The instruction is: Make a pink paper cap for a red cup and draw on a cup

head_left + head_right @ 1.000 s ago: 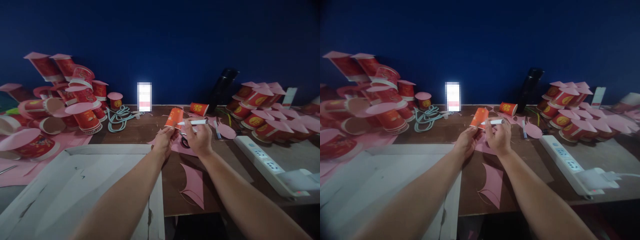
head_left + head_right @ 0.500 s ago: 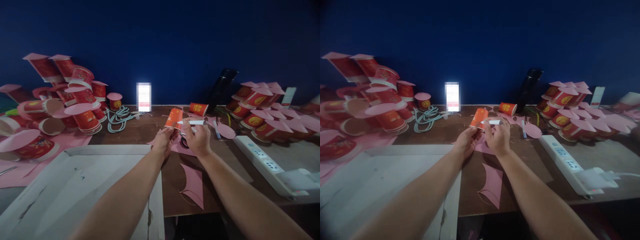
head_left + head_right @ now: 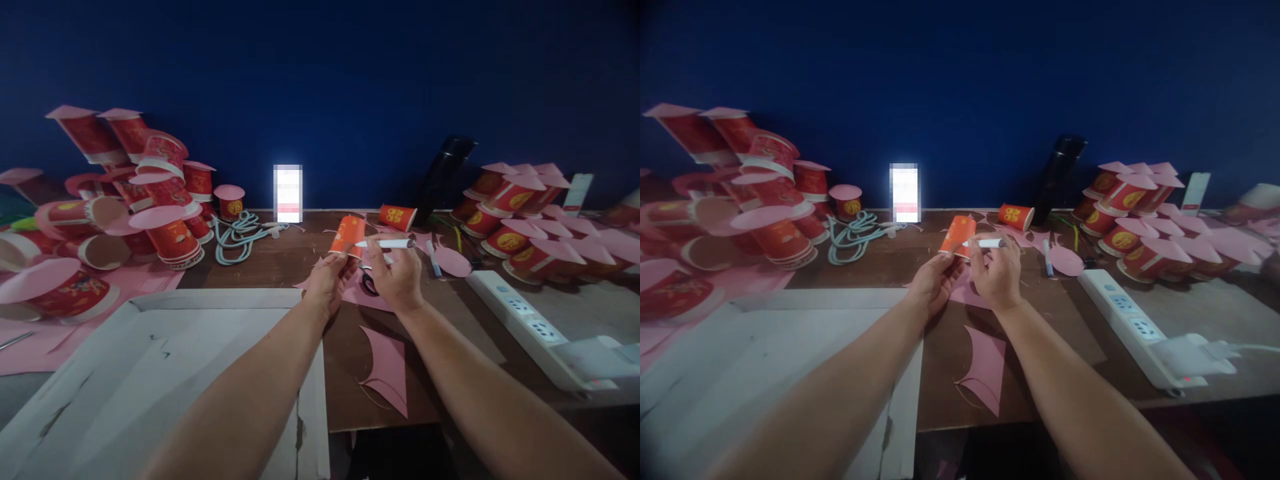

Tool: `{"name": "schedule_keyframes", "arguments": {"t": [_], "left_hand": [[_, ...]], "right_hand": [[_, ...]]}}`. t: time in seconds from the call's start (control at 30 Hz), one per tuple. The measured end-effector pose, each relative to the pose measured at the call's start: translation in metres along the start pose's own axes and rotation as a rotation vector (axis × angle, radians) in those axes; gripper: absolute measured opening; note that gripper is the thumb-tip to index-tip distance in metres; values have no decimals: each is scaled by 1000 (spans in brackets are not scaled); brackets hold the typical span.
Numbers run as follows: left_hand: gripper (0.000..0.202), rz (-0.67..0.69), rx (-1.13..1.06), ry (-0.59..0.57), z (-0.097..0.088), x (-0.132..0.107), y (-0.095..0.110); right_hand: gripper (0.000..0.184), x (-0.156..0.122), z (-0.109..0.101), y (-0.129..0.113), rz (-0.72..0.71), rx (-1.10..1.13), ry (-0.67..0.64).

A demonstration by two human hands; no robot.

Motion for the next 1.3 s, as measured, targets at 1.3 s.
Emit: {"name": "schedule_keyframes", "arguments": {"t": [1.3], "left_hand": [[7, -18, -16, 18, -5, 3, -2]], "right_hand": [[15, -1, 4, 5, 35, 22, -51]]}}
Point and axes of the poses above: each hand's wrist, its own x-axis towards the middle knuckle, its own z-axis out of the palm, y = z × x, the point moved 8 cm from there along x, towards the middle knuckle, and after that the axes turned 7 degrees about z, right-handed, at the moved point
